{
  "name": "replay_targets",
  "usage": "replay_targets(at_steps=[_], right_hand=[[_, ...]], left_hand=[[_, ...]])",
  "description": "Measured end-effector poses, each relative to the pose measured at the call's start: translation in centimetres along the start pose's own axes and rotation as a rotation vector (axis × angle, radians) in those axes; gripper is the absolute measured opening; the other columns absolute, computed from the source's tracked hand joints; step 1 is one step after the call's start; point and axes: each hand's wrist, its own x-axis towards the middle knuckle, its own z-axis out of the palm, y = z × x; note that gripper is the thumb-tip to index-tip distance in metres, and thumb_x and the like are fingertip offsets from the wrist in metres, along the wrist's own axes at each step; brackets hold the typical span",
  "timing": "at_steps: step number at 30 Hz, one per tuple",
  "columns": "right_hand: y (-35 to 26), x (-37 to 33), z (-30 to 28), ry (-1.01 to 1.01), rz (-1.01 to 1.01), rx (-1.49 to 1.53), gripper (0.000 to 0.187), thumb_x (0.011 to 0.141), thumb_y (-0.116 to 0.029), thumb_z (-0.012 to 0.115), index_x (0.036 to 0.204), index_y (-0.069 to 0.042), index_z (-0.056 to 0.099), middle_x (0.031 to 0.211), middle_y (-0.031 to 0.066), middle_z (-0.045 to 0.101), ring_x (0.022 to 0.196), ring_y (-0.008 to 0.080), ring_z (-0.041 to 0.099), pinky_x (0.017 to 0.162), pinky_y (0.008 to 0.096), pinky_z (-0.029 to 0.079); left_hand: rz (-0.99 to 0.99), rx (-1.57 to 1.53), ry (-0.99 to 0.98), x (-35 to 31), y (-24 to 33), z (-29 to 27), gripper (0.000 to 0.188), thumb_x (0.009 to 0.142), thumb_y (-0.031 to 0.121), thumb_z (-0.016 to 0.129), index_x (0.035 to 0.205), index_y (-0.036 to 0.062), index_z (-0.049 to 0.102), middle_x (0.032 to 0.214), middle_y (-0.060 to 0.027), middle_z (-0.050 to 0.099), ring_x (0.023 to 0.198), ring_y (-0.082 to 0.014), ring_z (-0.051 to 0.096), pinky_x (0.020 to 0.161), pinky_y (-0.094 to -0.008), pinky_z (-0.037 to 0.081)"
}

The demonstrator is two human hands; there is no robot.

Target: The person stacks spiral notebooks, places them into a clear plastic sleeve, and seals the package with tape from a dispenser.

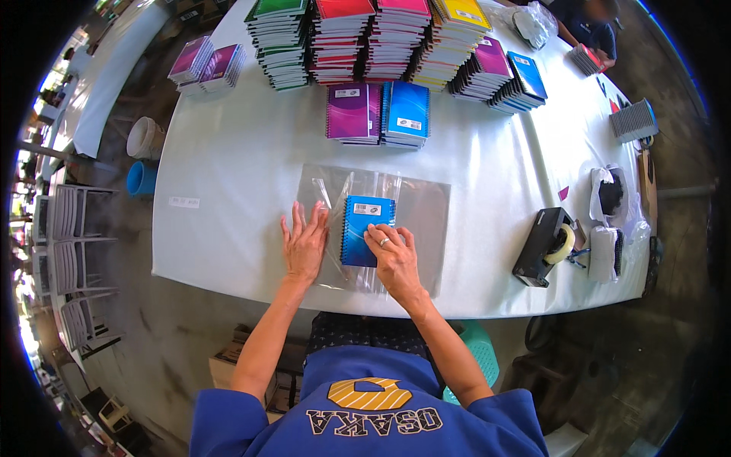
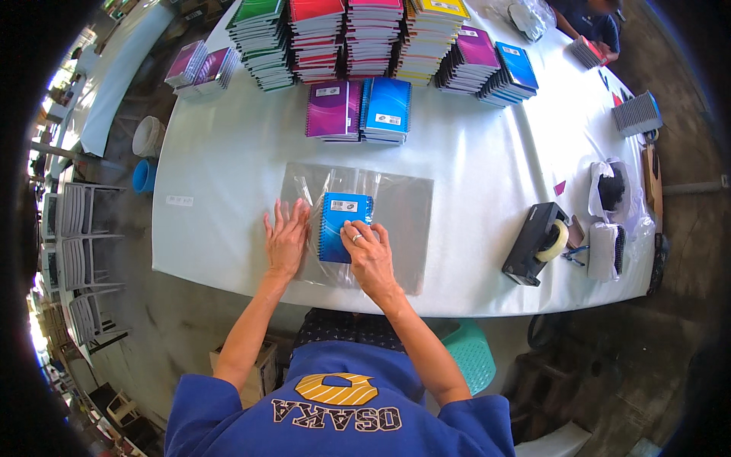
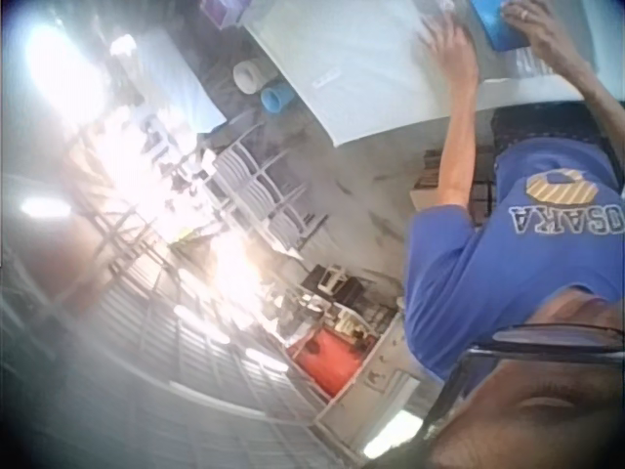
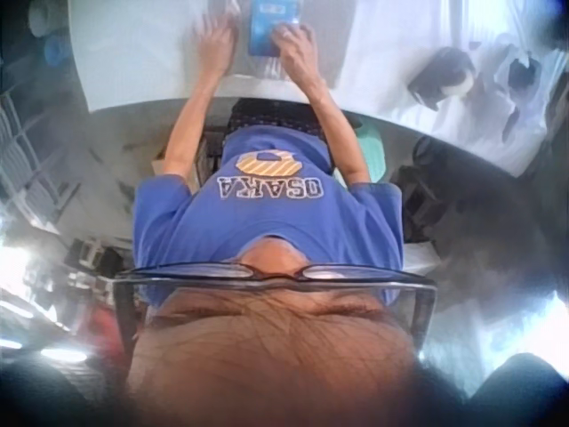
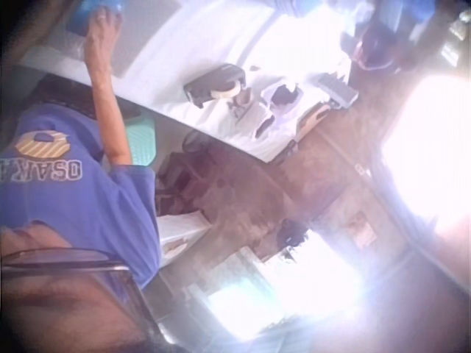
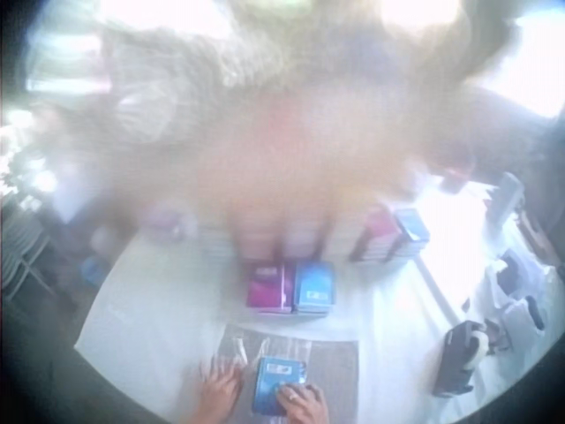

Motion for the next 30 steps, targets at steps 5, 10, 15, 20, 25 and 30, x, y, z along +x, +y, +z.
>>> replay_targets(at_steps=[5, 10, 15, 20, 25, 30], right_hand=[[0.2, -0.4, 0.4, -0.037, 0.044, 0.114, 0.035, 0.075, 0.003, 0.056, 0.110, 0.004, 0.060, 0.120, 0.0117, 0.054, 0.109, 0.0278, 0.054, 0.093, 0.0403, 0.043], [-1.1, 0.7, 0.7, -0.063, 0.084, 0.183, 0.021, 0.076, 0.005, 0.056, 0.096, 0.004, 0.060, 0.113, 0.0130, 0.054, 0.101, 0.0297, 0.055, 0.086, 0.0413, 0.045], [-2.5, 1.8, 0.9, -0.075, 0.303, 0.400, 0.005, 0.082, 0.000, 0.059, 0.084, 0.004, 0.062, 0.111, 0.0114, 0.055, 0.100, 0.0295, 0.053, 0.080, 0.0423, 0.040], [-3.2, 2.5, 2.2, -0.132, 0.439, 0.278, 0.011, 0.081, -0.010, 0.069, 0.082, -0.001, 0.063, 0.110, 0.0096, 0.056, 0.104, 0.0295, 0.052, 0.084, 0.0450, 0.038], [-3.1, 2.8, 2.0, -0.151, 0.545, 0.317, 0.009, 0.080, -0.010, 0.069, 0.082, -0.003, 0.063, 0.109, 0.0089, 0.057, 0.102, 0.0295, 0.052, 0.082, 0.0458, 0.038], [-3.3, 3.2, 1.5, -0.084, 0.498, 0.394, 0.012, 0.081, -0.007, 0.064, 0.093, -0.006, 0.067, 0.106, 0.0075, 0.057, 0.101, 0.0279, 0.052, 0.082, 0.0440, 0.036]], left_hand=[[-0.576, -0.906, 0.066, -0.8, 2.8, -6.1, 0.071, 0.088, 0.005, 0.065, 0.150, 0.0163, 0.032, 0.152, -0.0147, 0.035, 0.128, -0.0363, 0.050, 0.100, -0.0411, 0.046], [-0.814, -1.332, -0.073, -6.3, 1.5, -4.4, 0.076, 0.083, -0.007, 0.061, 0.150, 0.0112, 0.029, 0.144, -0.0204, 0.045, 0.118, -0.0323, 0.059, 0.085, -0.0303, 0.053], [-0.370, -0.825, -0.131, -6.0, 5.9, -8.8, 0.072, 0.082, -0.010, 0.057, 0.148, 0.0087, 0.035, 0.130, -0.0201, 0.057, 0.116, -0.0305, 0.060, 0.083, -0.0307, 0.054], [0.243, -0.840, -0.039, -6.6, 5.4, -7.9, 0.067, 0.077, -0.009, 0.058, 0.140, 0.0120, 0.049, 0.125, -0.0120, 0.062, 0.114, -0.0270, 0.062, 0.083, -0.0368, 0.055], [0.293, -0.670, -0.016, 1.9, -0.3, -9.8, 0.068, 0.075, 0.003, 0.070, 0.139, 0.0127, 0.049, 0.150, -0.0083, 0.039, 0.144, -0.0380, 0.022, 0.113, -0.0548, 0.025], [0.853, -0.303, -0.301, 13.2, 0.4, -11.2, 0.064, 0.071, 0.009, 0.074, 0.133, 0.0158, 0.056, 0.153, -0.0021, 0.034, 0.147, -0.0335, 0.014, 0.116, -0.0563, 0.019]])
